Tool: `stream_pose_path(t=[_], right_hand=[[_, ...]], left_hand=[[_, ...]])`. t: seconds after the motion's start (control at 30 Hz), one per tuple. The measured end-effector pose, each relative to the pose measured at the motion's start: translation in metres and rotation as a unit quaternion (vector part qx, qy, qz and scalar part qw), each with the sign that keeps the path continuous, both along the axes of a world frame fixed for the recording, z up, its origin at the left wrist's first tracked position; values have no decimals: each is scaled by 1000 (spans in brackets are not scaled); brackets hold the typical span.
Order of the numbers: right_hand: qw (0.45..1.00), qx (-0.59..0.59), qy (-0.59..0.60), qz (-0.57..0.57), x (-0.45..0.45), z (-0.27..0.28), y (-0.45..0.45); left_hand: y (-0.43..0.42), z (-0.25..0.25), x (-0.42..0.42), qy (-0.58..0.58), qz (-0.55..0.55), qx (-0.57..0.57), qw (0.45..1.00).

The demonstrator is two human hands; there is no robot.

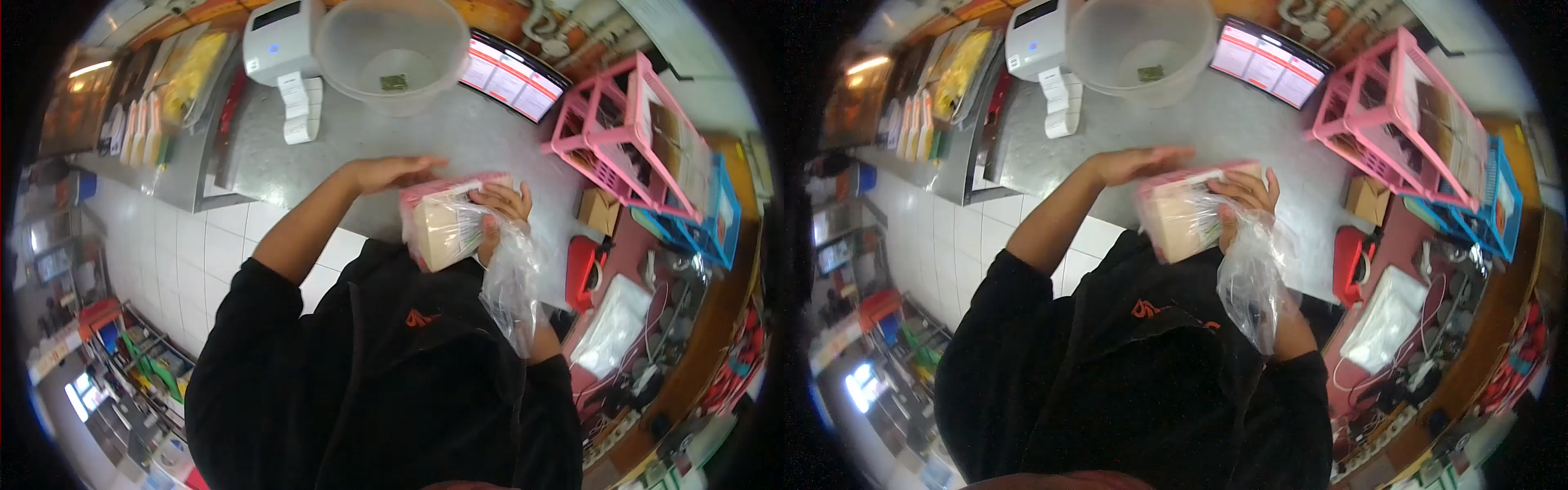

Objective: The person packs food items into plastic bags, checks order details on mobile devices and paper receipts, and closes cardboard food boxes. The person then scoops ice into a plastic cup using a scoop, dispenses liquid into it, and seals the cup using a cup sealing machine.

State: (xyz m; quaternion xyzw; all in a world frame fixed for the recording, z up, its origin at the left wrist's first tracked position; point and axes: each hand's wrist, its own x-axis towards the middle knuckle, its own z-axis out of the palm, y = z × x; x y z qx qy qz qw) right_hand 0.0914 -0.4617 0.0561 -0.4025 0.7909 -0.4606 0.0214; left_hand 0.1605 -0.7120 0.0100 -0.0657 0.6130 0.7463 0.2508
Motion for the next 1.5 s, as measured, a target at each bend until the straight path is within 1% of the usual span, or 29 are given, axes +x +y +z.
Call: stream_pose_path(t=[0.07, 0.1, 0.13, 0.17, 0.23, 0.27, 0.3, 0.33, 0.37, 0.47, 0.57, 0.6, 0.63, 0.7, 0.77, 0.8, 0.87, 0.93, 1.0, 1.03, 1.1, 1.13, 1.17, 1.2, 1.23, 1.3, 1.4, 1.47, 1.5], right_hand=[[998, -57, 21, 13, -12, 40, -2], [994, -80, 16, 78, -19, 53, -2], [985, -104, 12, 141, -25, 64, -2], [986, -104, 18, 126, -27, 74, -3], [926, -305, -170, 143, -21, 93, -8], [929, -305, -165, 131, -15, 109, -12], [902, -331, -244, 126, -8, 128, -18], [869, -356, -321, 124, -4, 139, -19], [872, -356, -313, 119, -5, 138, -15], [900, -305, -268, 157, -20, 112, -1], [920, -252, -228, 197, -33, 102, 6], [842, -270, -454, 104, -23, 111, -1], [852, -352, -273, 276, -22, 98, 0], [825, -188, -520, 119, -14, 114, -1], [871, -190, -436, 121, -21, 55, 15], [910, -184, -346, 132, -29, 26, 27], [889, -220, -382, 123, -31, 7, 36], [862, -262, -418, 119, -40, -29, 51], [848, -157, -495, 103, -67, -79, 75], [853, -165, -486, 94, -69, -85, 82], [713, -414, -513, 237, -66, -87, 104], [949, -128, -229, 174, -64, -62, 121], [974, 193, 96, 63, -60, -36, 137], [990, 83, 8, 111, -60, -74, 131], [984, -31, -75, 161, -61, -112, 124], [986, -43, 36, 157, -42, -32, 163], [981, -149, 91, 82, -36, -27, 195], [963, -258, -66, 38, -36, 3, 231], [962, -263, -63, 36, -40, 9, 248]], left_hand=[[16, -15, 39, 141, -128, 50, 980], [49, -3, 48, 69, 21, 348, 935], [78, 13, 57, -19, 166, 603, 780], [83, 35, 61, -25, 151, 602, 783], [86, 84, 62, 85, 44, 364, 926], [86, 89, 58, 81, 32, 367, 926], [85, 91, 52, 231, 18, 57, 971], [84, 93, 44, 360, 5, -258, 897], [83, 96, 34, 366, 1, -254, 895], [74, 107, -4, 279, 203, -109, 932], [64, 114, -24, 163, 389, 43, 906], [49, 112, -17, 55, 249, 375, 891], [57, 110, -13, 57, 244, 376, 892], [83, 105, 0, 69, 204, 254, 943], [101, 107, 1, 75, 223, 236, 943], [107, 104, 0, 318, 286, -15, 904], [131, 96, 1, 637, 320, -388, 584], [146, 80, 19, 745, 149, -350, 548], [150, 38, 34, 702, -89, -275, 651], [151, 29, 38, 710, -98, -268, 643], [163, 21, 34, 545, -75, -438, 711], [181, 38, 19, 557, -85, -433, 704], [203, 69, 2, 533, 31, -461, 709], [223, 88, -12, 502, 148, -481, 704], [234, 85, -22, 514, 140, -477, 699], [254, 70, -40, 494, 13, -455, 741], [305, 90, -45, 418, 24, -467, 779], [330, 86, -50, 381, 54, -467, 797], [339, 80, -51, 334, 93, -465, 815]])
